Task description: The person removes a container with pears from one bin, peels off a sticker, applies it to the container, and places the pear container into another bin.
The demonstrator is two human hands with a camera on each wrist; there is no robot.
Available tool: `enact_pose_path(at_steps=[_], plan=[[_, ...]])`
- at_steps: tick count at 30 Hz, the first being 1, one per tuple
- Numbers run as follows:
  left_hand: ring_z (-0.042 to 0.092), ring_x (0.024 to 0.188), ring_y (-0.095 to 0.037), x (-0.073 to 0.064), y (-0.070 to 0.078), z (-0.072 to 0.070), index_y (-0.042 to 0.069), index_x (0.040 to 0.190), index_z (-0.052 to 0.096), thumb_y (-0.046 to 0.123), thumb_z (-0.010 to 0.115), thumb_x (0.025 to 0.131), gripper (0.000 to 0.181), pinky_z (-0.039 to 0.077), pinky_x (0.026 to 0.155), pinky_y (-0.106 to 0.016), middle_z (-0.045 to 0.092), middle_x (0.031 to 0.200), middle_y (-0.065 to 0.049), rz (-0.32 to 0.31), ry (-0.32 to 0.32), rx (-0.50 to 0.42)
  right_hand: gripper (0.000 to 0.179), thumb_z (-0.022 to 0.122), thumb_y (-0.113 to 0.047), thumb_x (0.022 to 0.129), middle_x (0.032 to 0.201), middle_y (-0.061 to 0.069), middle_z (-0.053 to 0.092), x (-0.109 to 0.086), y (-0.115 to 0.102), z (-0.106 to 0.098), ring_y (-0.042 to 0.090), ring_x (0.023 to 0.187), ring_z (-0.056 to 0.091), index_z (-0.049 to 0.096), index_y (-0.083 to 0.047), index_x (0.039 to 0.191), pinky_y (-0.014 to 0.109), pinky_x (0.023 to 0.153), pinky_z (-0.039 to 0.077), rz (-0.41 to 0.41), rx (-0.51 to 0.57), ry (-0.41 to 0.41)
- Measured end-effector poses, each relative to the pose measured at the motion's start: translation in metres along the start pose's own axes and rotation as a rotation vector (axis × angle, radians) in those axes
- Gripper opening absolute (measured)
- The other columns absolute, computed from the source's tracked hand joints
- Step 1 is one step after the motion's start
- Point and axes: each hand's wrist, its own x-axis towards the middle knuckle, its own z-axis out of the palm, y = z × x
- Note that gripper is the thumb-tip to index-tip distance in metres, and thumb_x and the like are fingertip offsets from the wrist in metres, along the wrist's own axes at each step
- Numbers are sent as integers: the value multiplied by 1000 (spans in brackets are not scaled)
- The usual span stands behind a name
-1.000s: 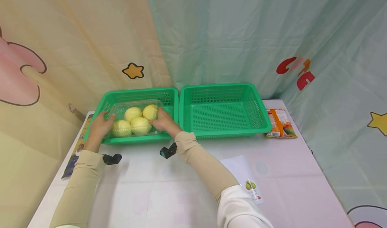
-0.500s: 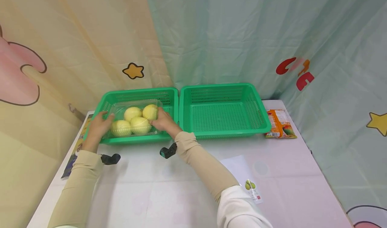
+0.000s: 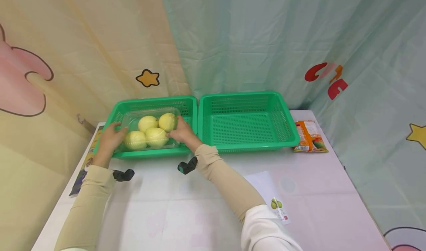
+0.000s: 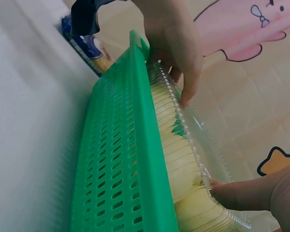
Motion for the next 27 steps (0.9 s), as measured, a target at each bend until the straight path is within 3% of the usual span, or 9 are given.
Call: enact_pose_path(at_steps=[8,23,27], plan=[[58,118,-48,-4,3,-6,-3,153,33,35,41,106,61,52,86,-53,55,134,-36,31,27,9,84,73,-21,91,150,19,48,-4,-4,0,36,135,51,24,-12,159,52,112,45,-15,-13,-8],[51,130,-50,-9,4,-11,0,156,30,34,36,107,60,49,99,-60,49,143,-35,31,26,-45,89,75,-21,89,127,15,63,-10,-7,-9,27,107,63,22,-20,161,48,103,50,-62,-25,-16],[50,131,-50,-11,8,-12,3,157,29,36,37,106,61,48,100,-61,49,145,-35,35,12,-51,89,74,-21,90,129,16,63,-12,-6,-14,28,111,64,21,-22,161,47,100,51,-76,-31,-28]])
